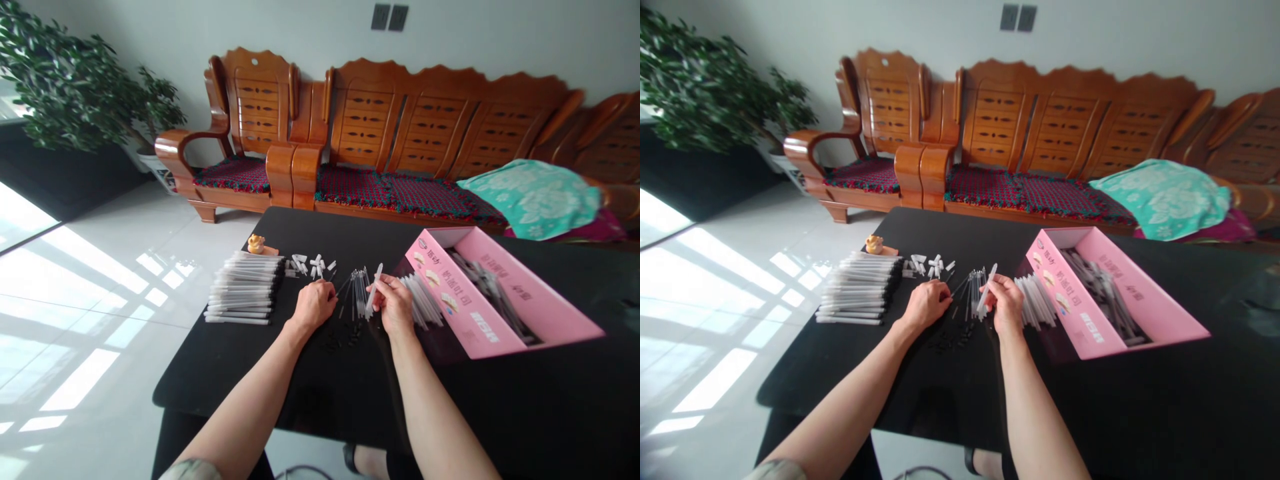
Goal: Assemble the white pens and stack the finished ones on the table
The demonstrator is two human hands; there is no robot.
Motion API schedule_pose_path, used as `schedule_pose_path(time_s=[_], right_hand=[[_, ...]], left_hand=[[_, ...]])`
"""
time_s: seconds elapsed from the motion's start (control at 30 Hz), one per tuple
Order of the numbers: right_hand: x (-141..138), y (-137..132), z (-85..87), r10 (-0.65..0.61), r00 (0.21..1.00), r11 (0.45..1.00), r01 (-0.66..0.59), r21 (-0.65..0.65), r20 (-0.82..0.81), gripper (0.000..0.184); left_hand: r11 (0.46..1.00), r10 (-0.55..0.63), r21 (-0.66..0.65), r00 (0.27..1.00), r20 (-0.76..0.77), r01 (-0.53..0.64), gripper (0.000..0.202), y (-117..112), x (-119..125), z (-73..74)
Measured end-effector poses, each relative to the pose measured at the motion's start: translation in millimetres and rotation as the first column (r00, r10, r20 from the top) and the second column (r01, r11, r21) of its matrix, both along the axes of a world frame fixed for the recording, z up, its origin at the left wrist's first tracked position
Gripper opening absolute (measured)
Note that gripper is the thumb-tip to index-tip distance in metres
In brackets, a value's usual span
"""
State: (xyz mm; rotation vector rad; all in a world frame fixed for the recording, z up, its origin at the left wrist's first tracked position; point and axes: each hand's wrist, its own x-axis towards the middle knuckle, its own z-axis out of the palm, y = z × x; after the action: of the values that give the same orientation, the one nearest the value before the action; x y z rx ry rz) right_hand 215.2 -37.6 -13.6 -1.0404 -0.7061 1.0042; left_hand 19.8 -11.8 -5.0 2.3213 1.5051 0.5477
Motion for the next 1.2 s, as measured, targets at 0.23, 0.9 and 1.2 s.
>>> schedule_pose_path(time_s=[0.23, 0.9, 1.2], right_hand=[[5, 2, -3.6, -0.010, 0.998, 1.000, 0.010, -0.007, -0.063, 0.031], [29, 8, -4.5, -0.354, 0.920, 0.919, 0.376, 0.122, -0.171, 0.035], [23, 8, -7.3, -0.320, 0.939, 0.934, 0.336, 0.125, -0.128, 0.034]], left_hand=[[0.995, 0.094, 0.018, 0.996, -0.014, -0.093, 0.012, 4, 1, -0.5], [0.981, -0.174, -0.019, 0.917, 0.358, 0.194, 0.007, 9, -16, 7.7], [0.976, -0.191, -0.026, 0.900, 0.391, 0.218, 0.007, 7, -14, 11.5]])
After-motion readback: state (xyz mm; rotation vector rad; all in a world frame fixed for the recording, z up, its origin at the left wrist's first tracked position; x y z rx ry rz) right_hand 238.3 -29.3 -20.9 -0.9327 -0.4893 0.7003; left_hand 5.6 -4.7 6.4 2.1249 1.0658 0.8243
